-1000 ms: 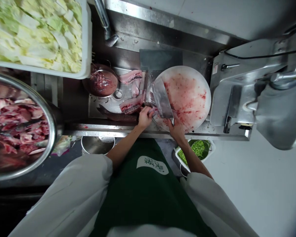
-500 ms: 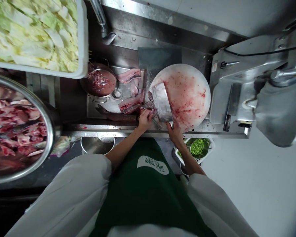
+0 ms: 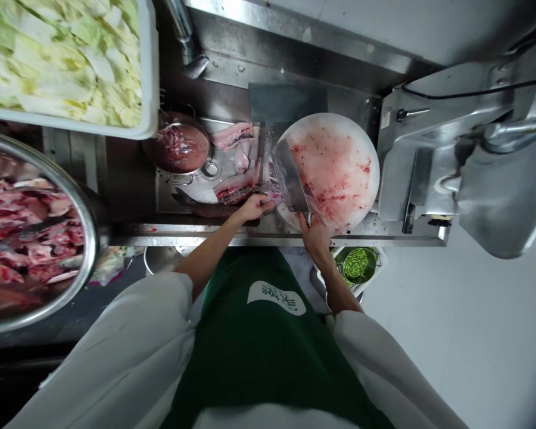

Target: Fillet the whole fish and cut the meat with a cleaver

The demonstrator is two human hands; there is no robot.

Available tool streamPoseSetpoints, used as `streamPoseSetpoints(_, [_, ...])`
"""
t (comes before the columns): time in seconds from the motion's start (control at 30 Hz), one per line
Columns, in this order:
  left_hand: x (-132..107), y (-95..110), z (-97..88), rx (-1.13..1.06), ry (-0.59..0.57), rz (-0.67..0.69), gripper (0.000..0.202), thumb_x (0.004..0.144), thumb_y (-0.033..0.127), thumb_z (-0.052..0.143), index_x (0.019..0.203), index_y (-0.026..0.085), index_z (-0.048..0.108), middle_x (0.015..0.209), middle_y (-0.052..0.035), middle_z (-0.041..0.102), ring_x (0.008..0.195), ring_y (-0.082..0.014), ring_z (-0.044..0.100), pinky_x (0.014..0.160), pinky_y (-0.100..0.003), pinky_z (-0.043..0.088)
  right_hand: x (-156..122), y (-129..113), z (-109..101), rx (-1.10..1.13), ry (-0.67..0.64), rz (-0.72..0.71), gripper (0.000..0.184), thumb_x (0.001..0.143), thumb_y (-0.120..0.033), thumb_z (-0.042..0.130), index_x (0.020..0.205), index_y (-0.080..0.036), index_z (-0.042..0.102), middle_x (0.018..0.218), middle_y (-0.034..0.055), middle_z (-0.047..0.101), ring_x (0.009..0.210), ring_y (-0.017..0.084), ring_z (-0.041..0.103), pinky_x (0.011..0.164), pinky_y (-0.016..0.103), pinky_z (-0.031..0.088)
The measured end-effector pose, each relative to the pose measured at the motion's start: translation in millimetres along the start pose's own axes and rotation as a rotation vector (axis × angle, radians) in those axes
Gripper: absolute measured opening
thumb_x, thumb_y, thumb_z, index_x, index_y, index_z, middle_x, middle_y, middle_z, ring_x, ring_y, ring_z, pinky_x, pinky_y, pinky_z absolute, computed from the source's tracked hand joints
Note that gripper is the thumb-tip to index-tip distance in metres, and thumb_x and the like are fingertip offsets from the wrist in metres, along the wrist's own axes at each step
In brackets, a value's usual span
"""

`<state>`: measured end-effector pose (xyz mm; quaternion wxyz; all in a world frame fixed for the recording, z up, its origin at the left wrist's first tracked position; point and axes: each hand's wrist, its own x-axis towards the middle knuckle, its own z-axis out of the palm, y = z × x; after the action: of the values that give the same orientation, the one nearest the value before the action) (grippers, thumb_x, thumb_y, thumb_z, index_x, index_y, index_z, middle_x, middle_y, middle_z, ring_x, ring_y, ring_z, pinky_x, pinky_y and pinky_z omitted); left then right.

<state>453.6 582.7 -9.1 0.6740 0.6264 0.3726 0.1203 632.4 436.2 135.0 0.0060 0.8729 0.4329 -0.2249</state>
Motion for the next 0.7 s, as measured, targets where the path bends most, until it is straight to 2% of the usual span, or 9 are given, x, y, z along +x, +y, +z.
streamPoseSetpoints(0.17, [2, 8, 0.9, -0.071, 0.007, -0.051, 0.058, 0.083, 0.071, 0.075, 0.068, 0.019, 0.057, 0.057, 0.0054, 0.041, 0.051, -0.0086, 0.035, 0.049, -0.024, 0.022, -2, -24, -16, -0.064, -0.002, -0.061, 0.047, 0.115, -0.044, 0.042, 0.127, -0.009, 0.07, 0.111, 0.0211, 0.076, 0.103, 0.031, 0.072, 0.09, 0.038, 0.05])
streamPoseSetpoints(0.33, [0, 14, 2.0, -0.111, 0.016, -0.024, 0.059, 0.081, 0.074, 0.074, 0.069, 0.017, 0.061, 0.061, 0.0042, 0.046, 0.054, -0.0085, 0.036, 0.049, -0.024, 0.025, 8, -38, -15, -0.09, 0.005, -0.082, 0.046, 0.114, -0.042, 0.044, 0.127, -0.007, 0.07, 0.107, 0.0208, 0.076, 0.101, 0.03, 0.072, 0.089, 0.037, 0.05])
streamPoseSetpoints(0.43, [0, 14, 2.8, -0.143, 0.039, -0.012, 0.062, 0.079, 0.078, 0.072, 0.074, 0.016, 0.064, 0.062, 0.0034, 0.049, 0.056, -0.0091, 0.038, 0.05, -0.023, 0.028, 1, -30, -9, -0.079, 0.014, -0.076, 0.047, 0.114, -0.044, 0.044, 0.125, -0.006, 0.07, 0.101, 0.0208, 0.076, 0.098, 0.03, 0.071, 0.087, 0.037, 0.049])
streamPoseSetpoints(0.5, [-1, 13, 4.3, -0.147, 0.071, -0.014, 0.063, 0.079, 0.079, 0.072, 0.075, 0.016, 0.065, 0.061, 0.0033, 0.049, 0.056, -0.0097, 0.039, 0.05, -0.024, 0.029, -16, -17, -6, -0.094, 0.008, -0.058, 0.046, 0.115, -0.043, 0.043, 0.12, -0.008, 0.071, 0.097, 0.0198, 0.075, 0.096, 0.029, 0.07, 0.085, 0.036, 0.048])
streamPoseSetpoints(0.63, [-2, 10, 9.7, -0.15, 0.101, 0.016, 0.062, 0.083, 0.078, 0.07, 0.077, 0.016, 0.066, 0.062, 0.0024, 0.051, 0.057, -0.0108, 0.041, 0.051, -0.024, 0.032, -59, 13, -3, -0.171, -0.114, 0.053, 0.038, 0.114, -0.039, 0.046, 0.117, -0.011, 0.071, 0.088, 0.0139, 0.075, 0.083, 0.027, 0.07, 0.074, 0.034, 0.046])
streamPoseSetpoints(0.7, [-3, 8, 13.4, -0.138, 0.093, 0.029, 0.06, 0.084, 0.076, 0.07, 0.074, 0.016, 0.064, 0.062, 0.0021, 0.052, 0.057, -0.011, 0.042, 0.052, -0.024, 0.032, -67, 17, -3, -0.199, -0.158, 0.094, 0.036, 0.114, -0.04, 0.046, 0.118, -0.012, 0.07, 0.086, 0.0126, 0.075, 0.079, 0.027, 0.07, 0.071, 0.033, 0.045])
